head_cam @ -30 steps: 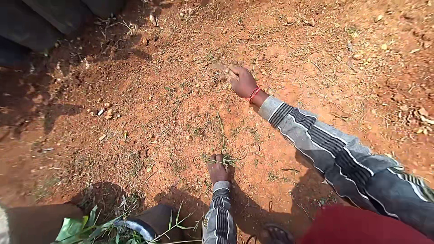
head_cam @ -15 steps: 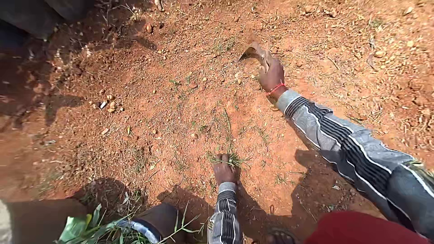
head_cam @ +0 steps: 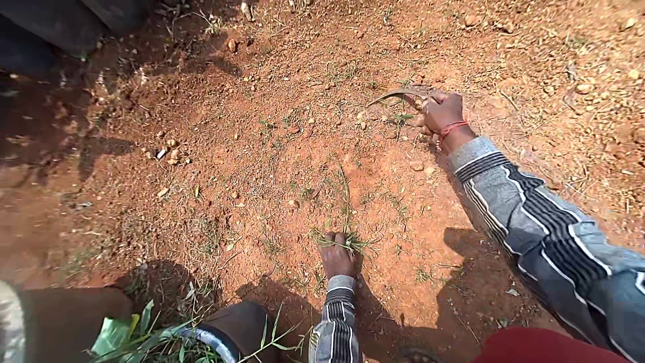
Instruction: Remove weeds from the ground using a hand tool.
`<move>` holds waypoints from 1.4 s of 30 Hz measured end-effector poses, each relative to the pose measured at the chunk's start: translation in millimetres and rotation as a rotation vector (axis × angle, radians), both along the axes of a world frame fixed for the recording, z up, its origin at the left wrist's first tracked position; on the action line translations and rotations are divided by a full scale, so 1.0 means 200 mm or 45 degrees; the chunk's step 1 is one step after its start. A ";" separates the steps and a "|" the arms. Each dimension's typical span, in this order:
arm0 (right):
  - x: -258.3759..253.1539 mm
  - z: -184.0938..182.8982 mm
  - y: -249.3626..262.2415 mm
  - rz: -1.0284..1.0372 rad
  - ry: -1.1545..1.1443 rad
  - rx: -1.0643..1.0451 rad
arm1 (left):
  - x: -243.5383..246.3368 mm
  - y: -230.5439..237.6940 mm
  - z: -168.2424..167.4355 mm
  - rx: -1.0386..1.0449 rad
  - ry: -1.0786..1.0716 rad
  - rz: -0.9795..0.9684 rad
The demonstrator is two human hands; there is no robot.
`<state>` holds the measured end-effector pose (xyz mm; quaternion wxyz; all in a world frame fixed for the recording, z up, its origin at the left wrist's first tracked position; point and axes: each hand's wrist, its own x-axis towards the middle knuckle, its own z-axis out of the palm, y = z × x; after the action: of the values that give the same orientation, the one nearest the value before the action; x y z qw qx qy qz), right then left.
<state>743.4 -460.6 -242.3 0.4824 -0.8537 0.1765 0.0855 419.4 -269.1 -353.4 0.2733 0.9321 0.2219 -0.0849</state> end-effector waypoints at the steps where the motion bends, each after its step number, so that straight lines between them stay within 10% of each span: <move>1: 0.09 -0.09 0.07 -0.001 0.011 -0.053 | 0.00 0.01 0.00 0.015 0.014 -0.001; 6: -0.10 -0.13 0.01 0.502 -0.312 -0.358 | 0.02 0.01 0.01 0.047 0.077 -0.003; 13: -0.44 0.03 -0.25 0.135 -0.089 0.110 | 0.00 0.01 0.01 0.019 0.069 -0.024; 19: 0.09 -0.19 0.15 0.001 0.021 0.021 | -0.01 0.03 0.01 0.044 0.057 -0.016; 23: -0.06 -0.24 0.02 0.403 -0.260 -0.255 | 0.04 0.01 0.02 0.065 0.085 -0.004; 30: -0.54 -0.11 -0.22 0.089 -0.141 0.187 | -0.02 0.00 -0.02 0.050 -0.008 -0.006; 35: 0.03 -0.33 0.08 -0.042 -0.032 0.049 | -0.02 -0.01 -0.02 0.023 0.011 0.010; 39: -0.02 -0.43 0.12 0.423 -0.337 -0.387 | 0.03 -0.03 0.00 0.024 0.087 0.017; 42: -0.33 -0.37 0.10 0.511 -0.299 -0.182 | -0.02 -0.01 0.00 0.038 0.099 0.025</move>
<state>678.0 -441.6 -316.2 0.4112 -0.9078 -0.0482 0.0671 415.4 -270.1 -353.2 0.2512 0.9299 0.2427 -0.1151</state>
